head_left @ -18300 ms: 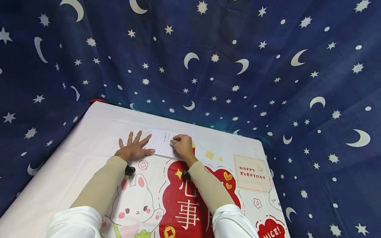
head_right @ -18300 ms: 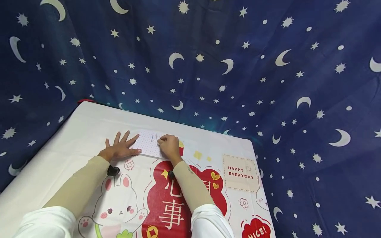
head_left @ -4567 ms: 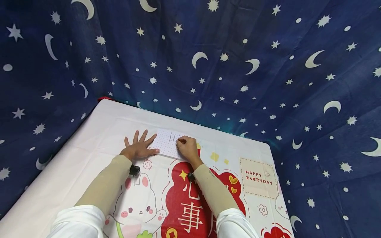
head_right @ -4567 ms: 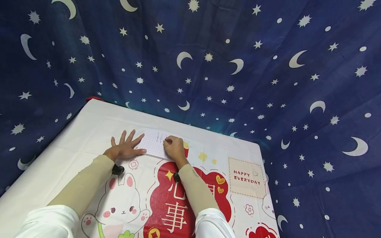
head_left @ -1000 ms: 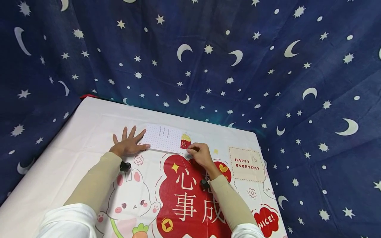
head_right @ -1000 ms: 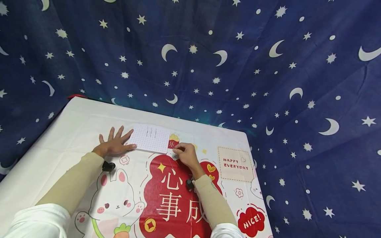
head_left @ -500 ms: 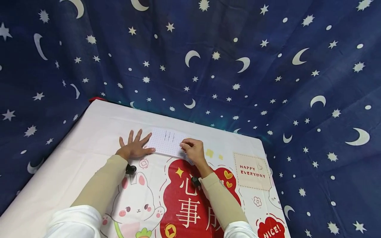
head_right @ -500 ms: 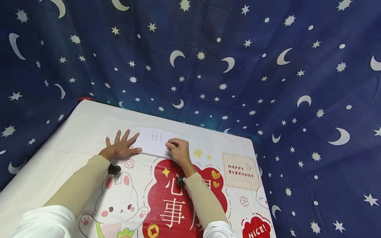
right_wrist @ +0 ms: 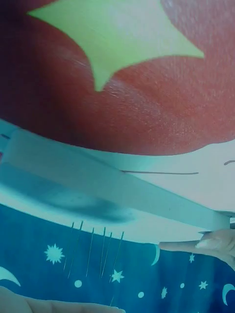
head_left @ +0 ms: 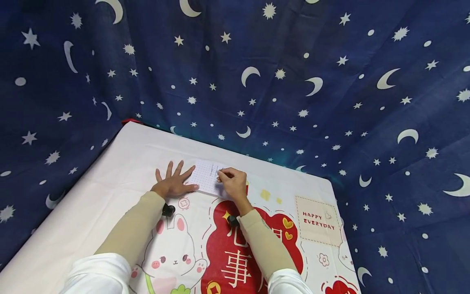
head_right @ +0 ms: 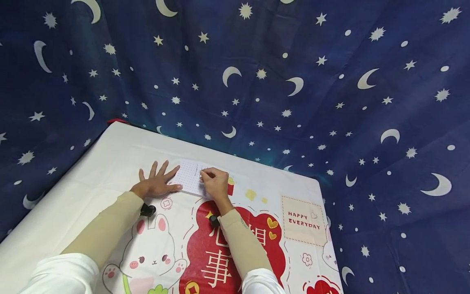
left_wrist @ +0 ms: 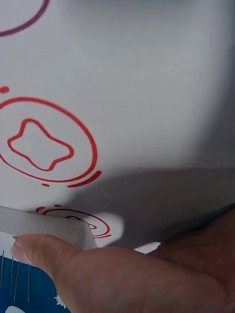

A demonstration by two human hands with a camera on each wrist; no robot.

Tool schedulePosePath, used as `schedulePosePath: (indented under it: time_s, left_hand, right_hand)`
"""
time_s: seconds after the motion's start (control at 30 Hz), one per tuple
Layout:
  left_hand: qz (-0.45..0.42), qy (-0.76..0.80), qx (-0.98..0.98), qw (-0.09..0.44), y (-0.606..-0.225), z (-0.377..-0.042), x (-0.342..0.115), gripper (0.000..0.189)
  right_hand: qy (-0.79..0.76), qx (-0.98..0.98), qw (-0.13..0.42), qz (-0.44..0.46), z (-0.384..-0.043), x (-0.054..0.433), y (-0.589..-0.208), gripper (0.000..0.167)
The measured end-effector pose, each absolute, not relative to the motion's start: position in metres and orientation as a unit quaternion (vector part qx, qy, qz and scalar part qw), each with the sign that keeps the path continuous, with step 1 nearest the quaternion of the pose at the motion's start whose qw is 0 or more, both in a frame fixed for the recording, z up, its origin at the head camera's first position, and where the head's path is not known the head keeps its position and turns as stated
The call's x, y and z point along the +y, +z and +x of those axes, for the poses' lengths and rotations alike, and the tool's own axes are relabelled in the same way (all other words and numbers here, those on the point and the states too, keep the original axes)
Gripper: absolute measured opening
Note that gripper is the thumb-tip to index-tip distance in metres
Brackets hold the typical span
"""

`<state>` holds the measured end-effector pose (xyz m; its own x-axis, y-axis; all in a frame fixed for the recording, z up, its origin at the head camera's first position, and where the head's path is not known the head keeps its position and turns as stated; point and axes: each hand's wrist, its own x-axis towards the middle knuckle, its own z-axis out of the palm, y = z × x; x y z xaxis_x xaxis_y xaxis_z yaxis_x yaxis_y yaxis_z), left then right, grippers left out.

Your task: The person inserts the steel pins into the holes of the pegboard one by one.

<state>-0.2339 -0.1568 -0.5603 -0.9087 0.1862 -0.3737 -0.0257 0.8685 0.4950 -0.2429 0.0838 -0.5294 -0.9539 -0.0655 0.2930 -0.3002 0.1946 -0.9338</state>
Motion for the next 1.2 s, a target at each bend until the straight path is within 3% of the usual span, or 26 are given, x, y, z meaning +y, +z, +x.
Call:
schedulePosePath:
  time_s: [0.47,1.2]
  left_hand:
    - [0.053,0.229,0.948,0.215,-0.540,-0.234,-0.153,0.094]
    - [0.045,0.255,0.941,0.216,-0.558,-0.237,-0.159,0.101]
  right_hand:
    - [0.572,-0.806,0.096,0.118,-0.249,0.069,-0.542,0.009]
    - [0.466,-0.877,0.081,0.090,-0.251,0.055,-0.563,0.010]
